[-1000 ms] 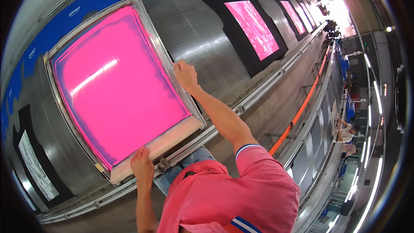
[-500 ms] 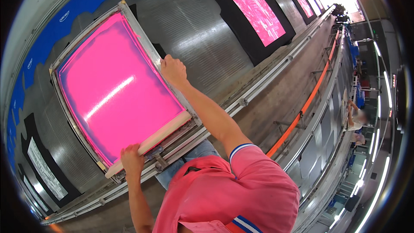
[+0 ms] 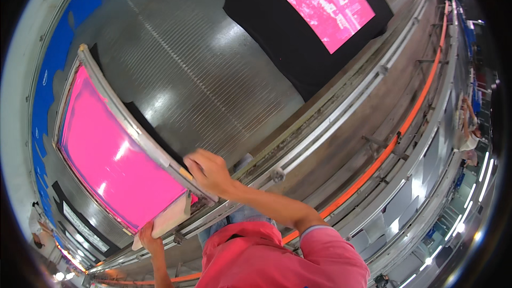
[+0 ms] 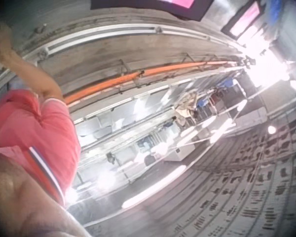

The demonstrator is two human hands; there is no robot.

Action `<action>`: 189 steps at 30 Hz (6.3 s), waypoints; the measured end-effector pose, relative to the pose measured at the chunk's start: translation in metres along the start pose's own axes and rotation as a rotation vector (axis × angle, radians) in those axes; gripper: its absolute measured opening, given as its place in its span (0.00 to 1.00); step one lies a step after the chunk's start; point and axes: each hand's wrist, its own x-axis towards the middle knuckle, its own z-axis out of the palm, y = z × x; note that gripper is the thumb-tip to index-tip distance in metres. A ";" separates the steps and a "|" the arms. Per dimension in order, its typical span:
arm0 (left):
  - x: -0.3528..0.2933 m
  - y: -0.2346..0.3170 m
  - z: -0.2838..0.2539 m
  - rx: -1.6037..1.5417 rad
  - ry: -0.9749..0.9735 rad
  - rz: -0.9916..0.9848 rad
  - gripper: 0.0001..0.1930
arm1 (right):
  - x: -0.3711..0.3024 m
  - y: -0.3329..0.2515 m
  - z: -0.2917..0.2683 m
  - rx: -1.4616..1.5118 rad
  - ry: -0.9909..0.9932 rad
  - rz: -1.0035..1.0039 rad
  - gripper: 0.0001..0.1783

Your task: The person performs screen printing on black t-shirts using a squeegee and a mesh screen. They repeatedly apply pink ink, pull the squeegee across the screen, and lift the screen to reveal the printed design on each shirt.

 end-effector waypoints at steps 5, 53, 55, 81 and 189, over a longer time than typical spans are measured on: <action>0.004 0.006 -0.013 0.013 -0.056 0.029 0.22 | -0.054 0.019 -0.054 0.051 -0.023 0.139 0.02; -0.287 -0.209 -0.098 -1.872 1.088 -0.333 0.28 | -0.285 0.006 0.165 -0.126 -0.521 0.714 0.09; -0.332 -0.225 -0.080 -1.894 1.212 -0.325 0.32 | -0.285 -0.017 0.177 -0.139 -0.480 0.839 0.10; -0.424 -0.215 0.006 -1.909 1.821 -0.359 0.31 | -0.013 -0.558 0.278 -0.314 -0.233 -0.466 0.23; -0.499 -0.237 0.033 -1.979 1.769 0.120 0.28 | -0.137 -0.417 0.239 -0.221 -0.258 -0.394 0.22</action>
